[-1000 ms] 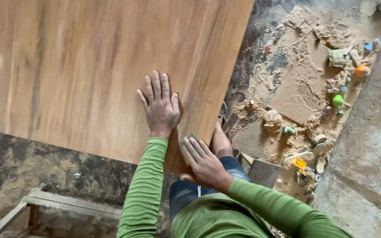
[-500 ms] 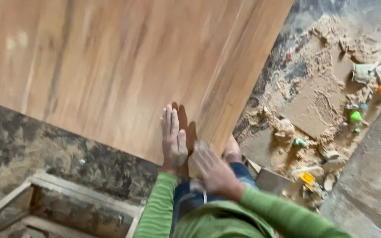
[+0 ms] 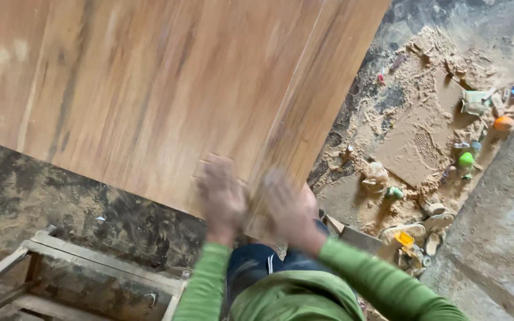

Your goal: The person sands a large wooden board using a sanding block. They move the block back and forth across the surface, covering different areas of the board to smooth it.

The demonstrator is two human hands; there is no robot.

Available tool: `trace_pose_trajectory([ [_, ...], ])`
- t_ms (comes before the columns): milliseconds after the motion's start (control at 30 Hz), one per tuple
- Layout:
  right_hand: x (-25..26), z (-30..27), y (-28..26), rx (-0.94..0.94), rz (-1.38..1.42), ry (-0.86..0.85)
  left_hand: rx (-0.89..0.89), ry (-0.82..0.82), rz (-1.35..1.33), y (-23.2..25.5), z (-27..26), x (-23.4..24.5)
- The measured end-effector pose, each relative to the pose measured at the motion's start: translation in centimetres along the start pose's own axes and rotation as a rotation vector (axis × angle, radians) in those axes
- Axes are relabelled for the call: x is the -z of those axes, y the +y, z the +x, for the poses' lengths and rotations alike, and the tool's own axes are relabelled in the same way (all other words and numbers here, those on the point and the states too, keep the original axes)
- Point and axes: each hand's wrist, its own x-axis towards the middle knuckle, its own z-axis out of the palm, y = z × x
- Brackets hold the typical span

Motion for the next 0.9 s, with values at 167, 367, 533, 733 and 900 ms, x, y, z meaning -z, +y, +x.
trace_pose_trajectory([
  [167,-0.3,5.4,5.3,0.154,-0.091,0.02,0.111,0.1,0.15,-2.6,4.7,1.8],
  [367,-0.3,10.1,8.4,-0.243,-0.097,0.227,0.06,0.121,0.147,-1.2,2.4,1.3],
  [533,-5.4,1.5,0.2,0.124,-0.033,0.034,0.045,0.085,0.136,-0.8,2.1,1.0],
  [733,-1.3,13.1,19.6,-0.15,0.088,0.367,0.006,0.085,0.11,-0.6,0.4,0.0],
  [900,-1.6,7.1,6.7,-0.007,0.111,0.317,-0.056,-0.01,0.153,0.5,-2.6,0.5],
])
